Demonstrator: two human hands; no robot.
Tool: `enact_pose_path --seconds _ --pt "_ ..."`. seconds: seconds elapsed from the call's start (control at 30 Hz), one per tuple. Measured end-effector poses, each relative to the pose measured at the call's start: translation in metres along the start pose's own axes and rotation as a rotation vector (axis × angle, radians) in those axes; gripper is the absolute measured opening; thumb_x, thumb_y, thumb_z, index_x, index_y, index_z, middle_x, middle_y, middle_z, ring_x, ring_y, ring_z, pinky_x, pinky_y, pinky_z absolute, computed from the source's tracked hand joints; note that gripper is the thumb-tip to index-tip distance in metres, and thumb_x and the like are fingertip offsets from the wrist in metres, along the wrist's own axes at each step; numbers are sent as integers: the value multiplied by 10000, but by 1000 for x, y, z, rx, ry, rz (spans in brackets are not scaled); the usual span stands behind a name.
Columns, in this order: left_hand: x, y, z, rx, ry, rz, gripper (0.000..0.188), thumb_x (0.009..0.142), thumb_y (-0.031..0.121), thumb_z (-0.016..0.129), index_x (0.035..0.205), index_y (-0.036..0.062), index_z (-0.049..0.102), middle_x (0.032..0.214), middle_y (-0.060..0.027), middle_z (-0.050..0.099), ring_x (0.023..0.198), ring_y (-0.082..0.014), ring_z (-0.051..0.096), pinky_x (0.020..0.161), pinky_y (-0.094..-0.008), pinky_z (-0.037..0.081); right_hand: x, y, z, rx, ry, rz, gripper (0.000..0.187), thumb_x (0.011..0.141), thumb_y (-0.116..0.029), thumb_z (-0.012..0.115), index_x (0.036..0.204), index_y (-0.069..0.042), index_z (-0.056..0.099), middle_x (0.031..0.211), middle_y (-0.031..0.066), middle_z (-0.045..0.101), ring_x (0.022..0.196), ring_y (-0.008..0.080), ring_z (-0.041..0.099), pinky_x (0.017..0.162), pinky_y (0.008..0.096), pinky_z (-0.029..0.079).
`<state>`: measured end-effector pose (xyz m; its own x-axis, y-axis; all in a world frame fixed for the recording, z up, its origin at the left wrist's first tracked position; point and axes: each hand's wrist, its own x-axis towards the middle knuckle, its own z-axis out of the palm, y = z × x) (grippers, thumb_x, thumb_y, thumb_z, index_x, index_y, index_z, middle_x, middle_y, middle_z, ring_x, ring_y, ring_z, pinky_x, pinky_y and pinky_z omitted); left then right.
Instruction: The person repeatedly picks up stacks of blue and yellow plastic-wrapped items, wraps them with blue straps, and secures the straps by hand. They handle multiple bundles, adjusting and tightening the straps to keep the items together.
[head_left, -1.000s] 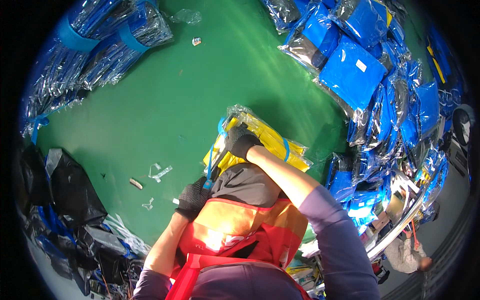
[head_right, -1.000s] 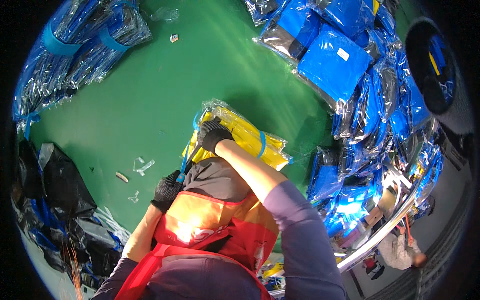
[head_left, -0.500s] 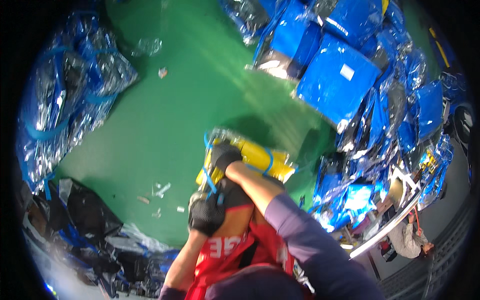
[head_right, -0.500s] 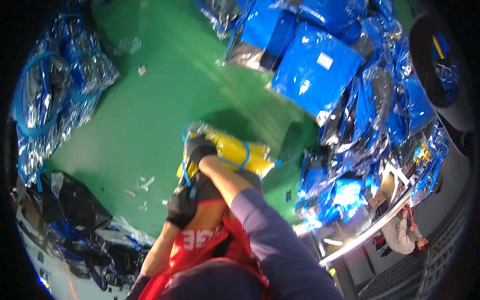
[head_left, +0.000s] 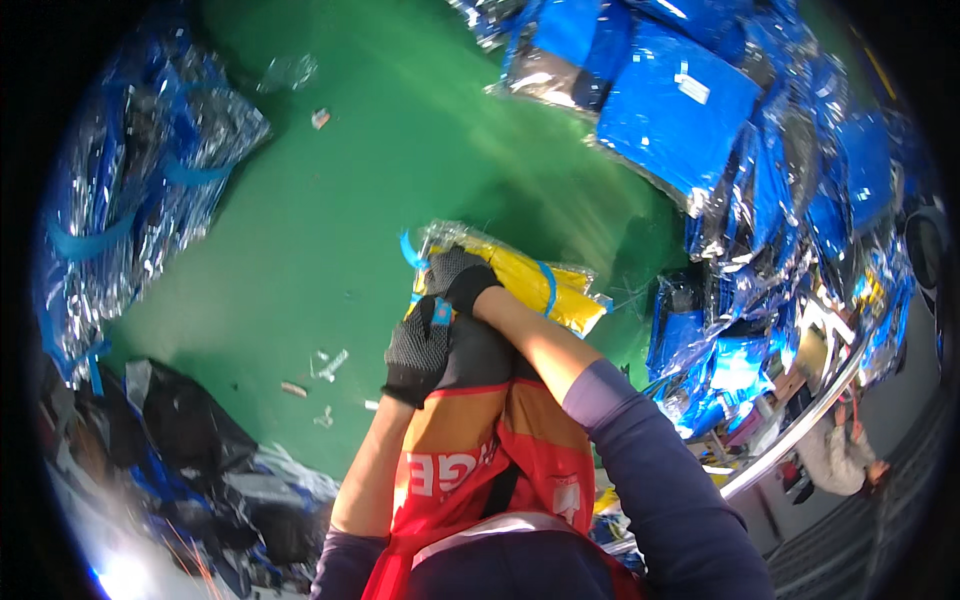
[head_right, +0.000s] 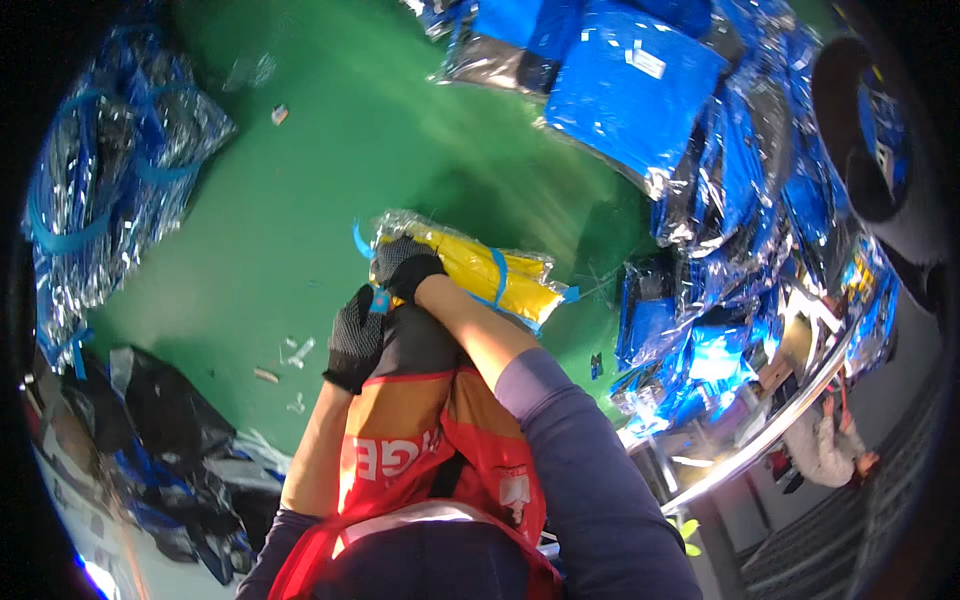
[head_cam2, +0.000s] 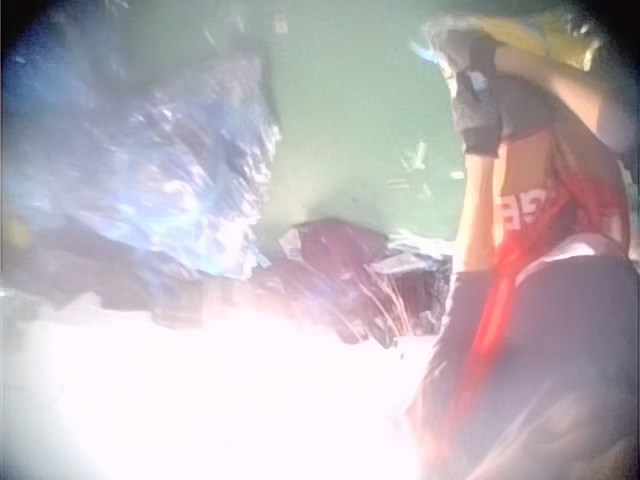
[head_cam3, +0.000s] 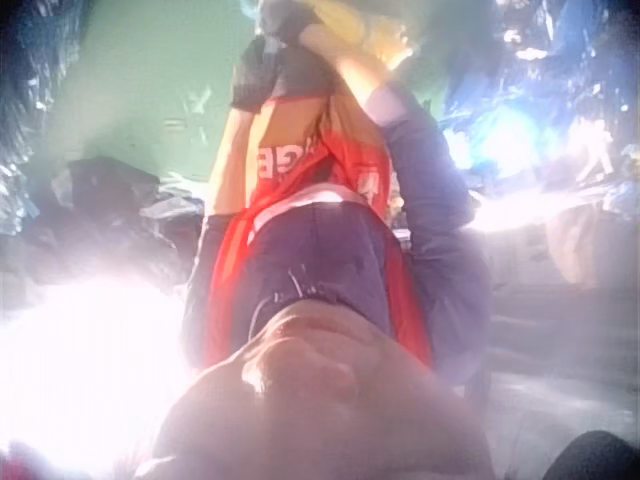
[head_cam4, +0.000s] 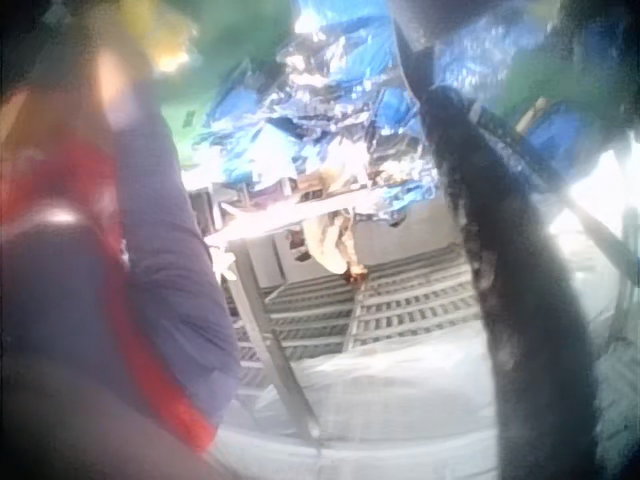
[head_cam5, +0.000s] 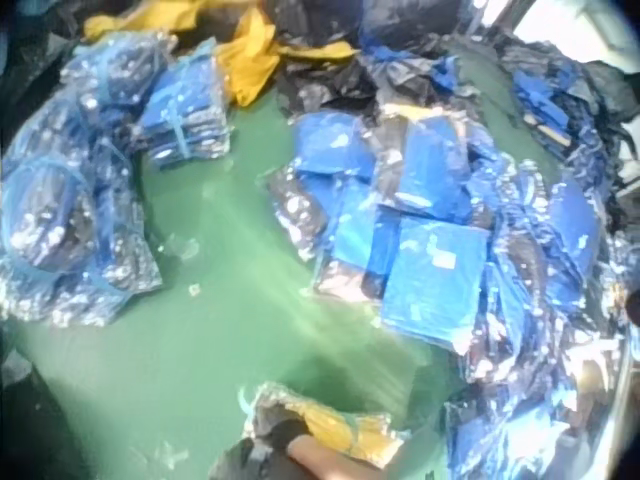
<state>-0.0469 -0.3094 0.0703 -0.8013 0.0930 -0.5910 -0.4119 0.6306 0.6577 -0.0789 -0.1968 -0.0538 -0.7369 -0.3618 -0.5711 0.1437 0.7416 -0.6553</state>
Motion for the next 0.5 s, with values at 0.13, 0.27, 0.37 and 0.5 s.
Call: enact_pose_path --seconds 0.13,0.27,0.37,0.5 --pt "-5 8 0 494 -249 105 322 896 318 489 893 8 575 662 -183 594 622 -385 580 574 -416 453 -3 3 2 17 -88 110 312 756 -261 489 885 -31 655 890 215 640 808 351 634 753 438 492" --pt "-21 -5 9 194 -122 181 311 897 294 505 893 -9 575 720 -177 613 669 -318 611 589 -386 454 -24 3 -7 57 -121 -88 278 785 -230 508 969 -42 596 844 205 627 777 370 615 738 470 470" --pt "6 -28 23 -16 -117 228 291 899 275 532 898 -13 576 726 -84 616 681 -154 561 621 -327 438 -48 6 -11 186 88 -117 351 750 -276 570 1042 -82 547 910 206 615 836 379 606 723 467 472" --pt "55 -42 -13 -106 -174 235 263 896 279 544 829 26 568 668 -14 561 582 -79 480 522 -223 359 -64 5 -16 230 112 -130 456 706 -300 618 1106 -108 514 993 190 610 870 390 598 758 458 470"
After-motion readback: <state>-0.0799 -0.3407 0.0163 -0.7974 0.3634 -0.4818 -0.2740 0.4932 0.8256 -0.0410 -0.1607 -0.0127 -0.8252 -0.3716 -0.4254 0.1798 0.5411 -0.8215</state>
